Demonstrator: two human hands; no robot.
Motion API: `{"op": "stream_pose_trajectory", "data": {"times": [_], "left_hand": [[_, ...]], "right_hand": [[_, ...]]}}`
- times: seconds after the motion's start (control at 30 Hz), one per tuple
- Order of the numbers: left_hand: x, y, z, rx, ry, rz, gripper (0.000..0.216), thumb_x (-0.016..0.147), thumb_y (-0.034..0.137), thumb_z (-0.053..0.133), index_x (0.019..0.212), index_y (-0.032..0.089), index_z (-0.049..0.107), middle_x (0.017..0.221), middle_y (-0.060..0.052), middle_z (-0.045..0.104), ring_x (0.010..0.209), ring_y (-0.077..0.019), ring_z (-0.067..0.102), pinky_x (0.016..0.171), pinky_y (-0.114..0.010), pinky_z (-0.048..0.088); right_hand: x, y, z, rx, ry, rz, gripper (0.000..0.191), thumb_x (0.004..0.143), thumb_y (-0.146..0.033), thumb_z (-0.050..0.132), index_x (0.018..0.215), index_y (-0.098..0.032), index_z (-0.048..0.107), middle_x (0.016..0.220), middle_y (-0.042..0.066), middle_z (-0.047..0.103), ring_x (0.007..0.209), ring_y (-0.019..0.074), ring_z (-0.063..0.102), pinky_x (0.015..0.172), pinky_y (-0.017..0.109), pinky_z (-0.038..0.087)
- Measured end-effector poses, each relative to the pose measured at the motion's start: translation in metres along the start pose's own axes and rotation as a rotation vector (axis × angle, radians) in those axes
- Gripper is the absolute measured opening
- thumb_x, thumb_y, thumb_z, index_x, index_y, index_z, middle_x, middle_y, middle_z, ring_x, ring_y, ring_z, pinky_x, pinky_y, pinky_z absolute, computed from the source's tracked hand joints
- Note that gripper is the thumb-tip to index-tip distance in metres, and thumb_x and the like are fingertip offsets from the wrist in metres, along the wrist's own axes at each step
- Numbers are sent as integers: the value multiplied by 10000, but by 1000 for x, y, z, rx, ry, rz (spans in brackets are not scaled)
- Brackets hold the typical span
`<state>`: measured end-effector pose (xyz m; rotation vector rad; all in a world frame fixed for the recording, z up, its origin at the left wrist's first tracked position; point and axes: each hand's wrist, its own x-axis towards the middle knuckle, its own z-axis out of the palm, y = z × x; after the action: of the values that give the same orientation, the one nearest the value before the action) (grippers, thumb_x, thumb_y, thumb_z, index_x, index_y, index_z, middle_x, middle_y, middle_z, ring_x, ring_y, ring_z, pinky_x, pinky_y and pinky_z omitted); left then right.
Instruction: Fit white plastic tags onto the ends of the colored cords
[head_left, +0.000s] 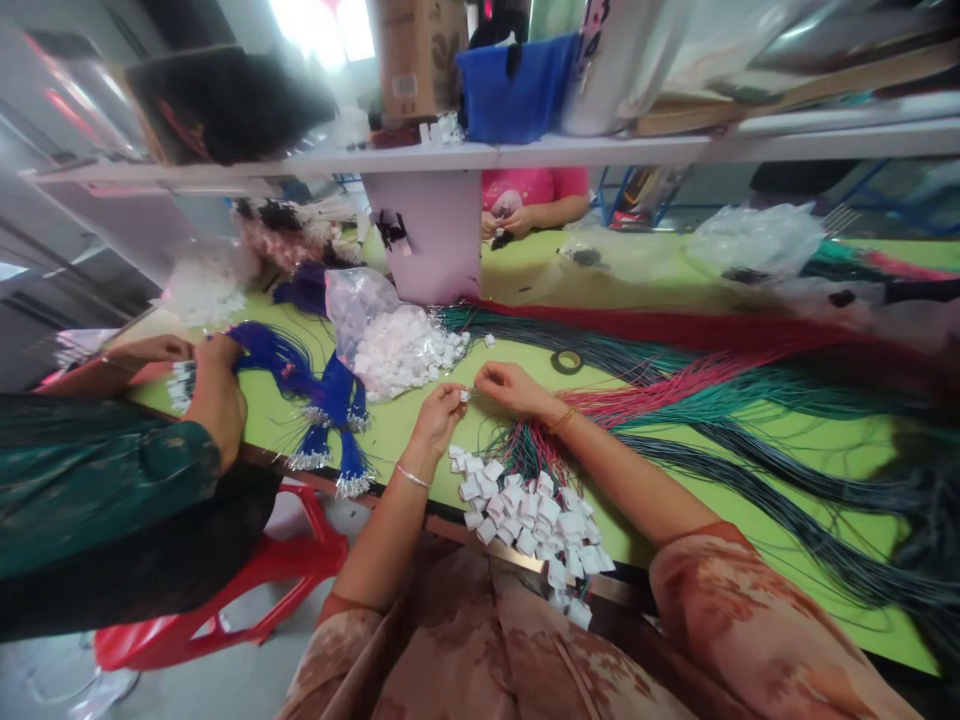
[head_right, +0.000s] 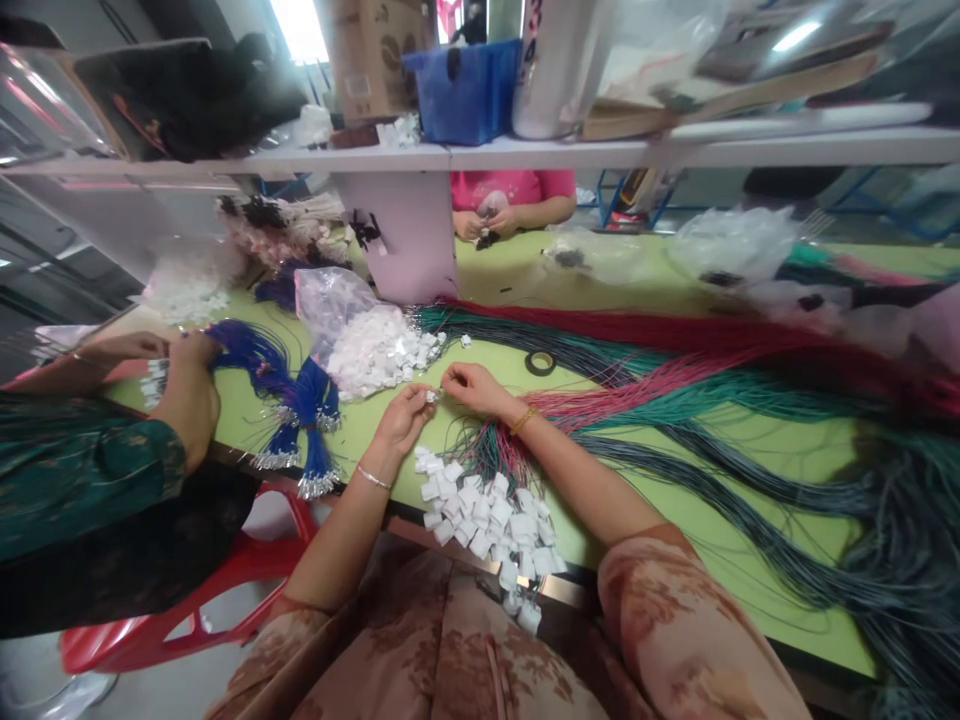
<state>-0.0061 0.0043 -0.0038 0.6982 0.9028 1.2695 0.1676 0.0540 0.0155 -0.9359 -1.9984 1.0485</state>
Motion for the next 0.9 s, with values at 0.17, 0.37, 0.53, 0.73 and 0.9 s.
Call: {"op": "stream_pose_trajectory", "data": {"times": [0.17, 0.37, 0.53, 0.73, 0.9], "left_hand": [[2, -2, -1, -61, -35, -33, 261, 664, 244, 781, 814, 136, 596, 773, -15, 622, 669, -81, 554, 629, -196, 408], [0, 0, 3, -71, -43, -56, 294, 616, 257, 819, 771, 129, 605, 722, -9, 611, 626, -75, 539, 604, -184, 417], [-3, 0, 8, -23, 37, -55, 287, 612, 264, 811, 735, 124, 593, 697, 2, 592, 592, -59, 520, 566, -172, 399], [-4, 2, 12, 34, 96, -24, 283, 601, 271, 807, 740, 116, 616, 718, -11, 607, 580, -56, 515, 539, -168, 374], [-5, -3, 13, 138, 102, 7, 219, 661, 272, 758, 674, 117, 604, 617, 3, 552, 538, -61, 474, 508, -185, 335]], "right_hand": [[-17, -11, 6, -140, 89, -94, 121, 823, -258, 491, 771, -164, 547, 711, 12, 579, 633, 121, 468, 613, 239, 364], [-19, -18, 10, -439, 89, -223, 108, 854, -189, 438, 822, -158, 536, 790, 73, 568, 716, 171, 472, 668, 283, 369], [-18, -11, 18, -640, 18, -294, 153, 888, -188, 411, 859, -139, 553, 832, 124, 554, 781, 217, 457, 722, 331, 372], [-19, -9, 18, -637, 20, -172, 187, 917, -185, 387, 886, -139, 566, 839, 110, 564, 782, 207, 470, 721, 317, 373], [-19, -13, 24, -708, -22, -175, 154, 884, -181, 438, 845, -125, 576, 848, 139, 582, 787, 218, 480, 729, 325, 366]]}}
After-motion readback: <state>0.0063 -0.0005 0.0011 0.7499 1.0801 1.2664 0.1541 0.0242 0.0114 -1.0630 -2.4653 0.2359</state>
